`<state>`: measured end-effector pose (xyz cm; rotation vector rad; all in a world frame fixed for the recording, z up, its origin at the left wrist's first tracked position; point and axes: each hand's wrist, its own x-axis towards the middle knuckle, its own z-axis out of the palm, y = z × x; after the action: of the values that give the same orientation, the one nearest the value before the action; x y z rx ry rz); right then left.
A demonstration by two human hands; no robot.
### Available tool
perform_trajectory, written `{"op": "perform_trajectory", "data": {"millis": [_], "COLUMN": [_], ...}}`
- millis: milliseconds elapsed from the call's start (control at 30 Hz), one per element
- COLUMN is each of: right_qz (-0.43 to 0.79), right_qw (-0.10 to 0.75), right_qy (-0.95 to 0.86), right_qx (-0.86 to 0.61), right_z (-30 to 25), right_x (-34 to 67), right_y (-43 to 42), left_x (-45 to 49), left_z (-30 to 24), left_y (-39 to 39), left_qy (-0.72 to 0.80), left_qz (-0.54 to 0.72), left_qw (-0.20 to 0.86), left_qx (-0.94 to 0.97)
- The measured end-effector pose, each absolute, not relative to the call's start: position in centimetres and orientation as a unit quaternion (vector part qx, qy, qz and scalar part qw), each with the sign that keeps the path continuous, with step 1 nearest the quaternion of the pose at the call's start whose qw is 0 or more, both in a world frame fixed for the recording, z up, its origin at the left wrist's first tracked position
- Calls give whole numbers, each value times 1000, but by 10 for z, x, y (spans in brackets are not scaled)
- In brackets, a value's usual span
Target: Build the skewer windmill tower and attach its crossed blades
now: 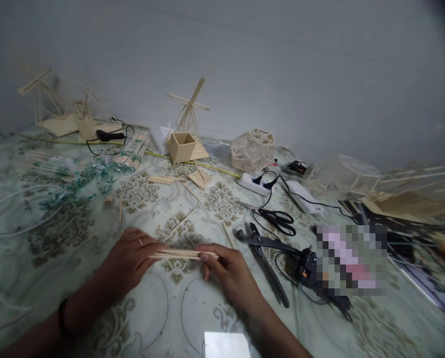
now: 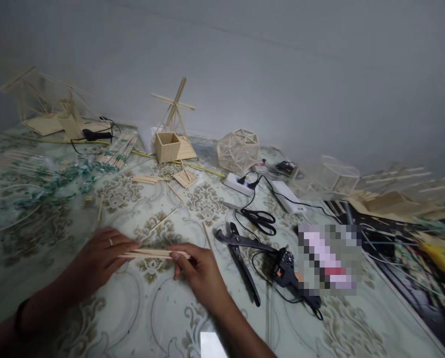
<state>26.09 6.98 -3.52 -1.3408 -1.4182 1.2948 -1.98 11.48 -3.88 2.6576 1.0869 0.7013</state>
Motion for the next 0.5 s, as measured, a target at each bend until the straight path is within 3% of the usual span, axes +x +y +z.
{"op": "perform_trajectory", "data": {"millis": [200,500], "right_qz": [506,541], "right_qw": [383,396], "right_qy": [-570,-523], "right_qx": [-521,-526], "right_z": [-35,-39], "right_x": [258,259], "right_y": [67,69], "left_x": [-14,-12], "left_z": [-49,-43], "left_y": [101,99], "left_qy": [372,409], "left_qz": [135,45], "left_qw": [61,225], "left_qx": [916,883]}}
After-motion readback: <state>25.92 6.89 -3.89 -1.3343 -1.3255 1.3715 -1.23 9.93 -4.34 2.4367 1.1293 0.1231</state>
